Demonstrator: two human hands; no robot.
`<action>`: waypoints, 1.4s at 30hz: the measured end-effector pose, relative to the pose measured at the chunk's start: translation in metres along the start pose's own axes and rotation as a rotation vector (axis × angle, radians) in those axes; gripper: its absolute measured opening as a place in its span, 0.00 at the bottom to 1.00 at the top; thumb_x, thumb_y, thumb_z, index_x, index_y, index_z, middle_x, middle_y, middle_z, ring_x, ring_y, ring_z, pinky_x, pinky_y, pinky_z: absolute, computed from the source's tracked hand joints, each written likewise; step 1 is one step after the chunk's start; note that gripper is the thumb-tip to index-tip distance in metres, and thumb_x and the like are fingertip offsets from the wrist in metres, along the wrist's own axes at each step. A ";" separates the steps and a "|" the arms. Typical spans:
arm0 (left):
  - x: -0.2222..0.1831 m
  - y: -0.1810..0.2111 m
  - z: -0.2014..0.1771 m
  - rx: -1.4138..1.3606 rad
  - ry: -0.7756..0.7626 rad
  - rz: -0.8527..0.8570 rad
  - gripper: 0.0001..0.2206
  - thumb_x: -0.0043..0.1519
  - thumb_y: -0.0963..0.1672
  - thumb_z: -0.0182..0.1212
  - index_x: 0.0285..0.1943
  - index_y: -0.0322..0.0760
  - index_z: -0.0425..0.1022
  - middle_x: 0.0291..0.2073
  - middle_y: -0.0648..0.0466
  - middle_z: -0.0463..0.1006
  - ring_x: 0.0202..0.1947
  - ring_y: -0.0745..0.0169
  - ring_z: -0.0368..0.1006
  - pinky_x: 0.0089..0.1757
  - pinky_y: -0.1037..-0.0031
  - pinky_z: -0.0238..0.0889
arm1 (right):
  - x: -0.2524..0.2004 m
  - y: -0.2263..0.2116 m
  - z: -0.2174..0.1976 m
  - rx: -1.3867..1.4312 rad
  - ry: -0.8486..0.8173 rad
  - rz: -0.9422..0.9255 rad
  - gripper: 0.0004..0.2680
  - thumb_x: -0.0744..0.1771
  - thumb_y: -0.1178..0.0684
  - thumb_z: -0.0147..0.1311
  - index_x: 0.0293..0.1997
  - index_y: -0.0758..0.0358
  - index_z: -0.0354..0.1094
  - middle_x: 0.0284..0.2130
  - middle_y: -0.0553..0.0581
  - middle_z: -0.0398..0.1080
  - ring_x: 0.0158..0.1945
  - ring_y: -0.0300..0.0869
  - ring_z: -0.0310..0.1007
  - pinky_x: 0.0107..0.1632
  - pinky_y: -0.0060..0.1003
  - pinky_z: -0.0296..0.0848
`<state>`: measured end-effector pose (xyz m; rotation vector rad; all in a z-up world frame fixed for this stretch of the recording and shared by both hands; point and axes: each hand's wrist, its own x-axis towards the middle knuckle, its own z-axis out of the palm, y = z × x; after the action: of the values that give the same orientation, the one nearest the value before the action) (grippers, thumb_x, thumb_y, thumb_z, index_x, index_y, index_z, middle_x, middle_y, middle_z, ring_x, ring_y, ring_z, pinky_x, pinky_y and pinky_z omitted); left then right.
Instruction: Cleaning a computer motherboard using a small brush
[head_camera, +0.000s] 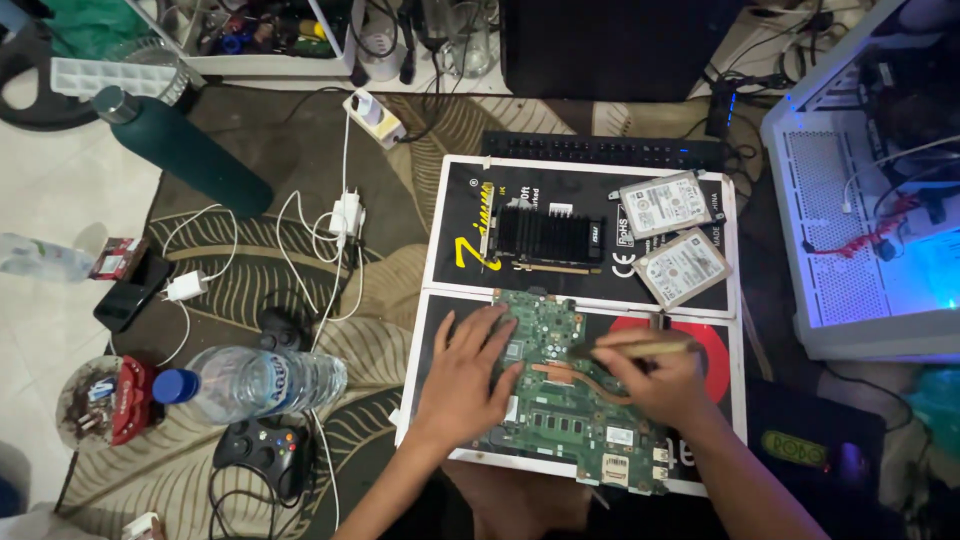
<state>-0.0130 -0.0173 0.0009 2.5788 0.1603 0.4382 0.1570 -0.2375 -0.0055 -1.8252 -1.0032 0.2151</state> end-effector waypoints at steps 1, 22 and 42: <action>0.000 0.000 0.000 -0.003 0.000 0.001 0.21 0.68 0.49 0.52 0.67 0.34 0.70 0.69 0.46 0.68 0.69 0.46 0.62 0.66 0.43 0.42 | 0.001 0.000 0.000 -0.003 0.000 0.002 0.05 0.65 0.56 0.60 0.40 0.62 0.78 0.24 0.52 0.78 0.15 0.30 0.66 0.15 0.21 0.67; 0.000 -0.001 -0.003 -0.010 0.010 -0.126 0.22 0.61 0.40 0.54 0.66 0.28 0.71 0.70 0.36 0.64 0.74 0.29 0.52 0.66 0.33 0.38 | 0.008 -0.005 0.021 0.070 0.121 0.131 0.05 0.62 0.57 0.66 0.38 0.60 0.81 0.28 0.62 0.81 0.34 0.46 0.82 0.40 0.40 0.77; -0.010 -0.005 -0.009 0.139 0.031 -0.043 0.25 0.69 0.51 0.49 0.73 0.39 0.67 0.75 0.47 0.61 0.75 0.45 0.55 0.68 0.48 0.42 | -0.003 -0.036 0.009 0.205 -0.716 0.259 0.04 0.61 0.51 0.69 0.29 0.56 0.83 0.29 0.49 0.84 0.35 0.35 0.82 0.43 0.32 0.80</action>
<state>-0.0256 -0.0108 0.0025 2.7000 0.2657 0.4660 0.1311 -0.2279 0.0187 -1.7050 -1.1573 1.1482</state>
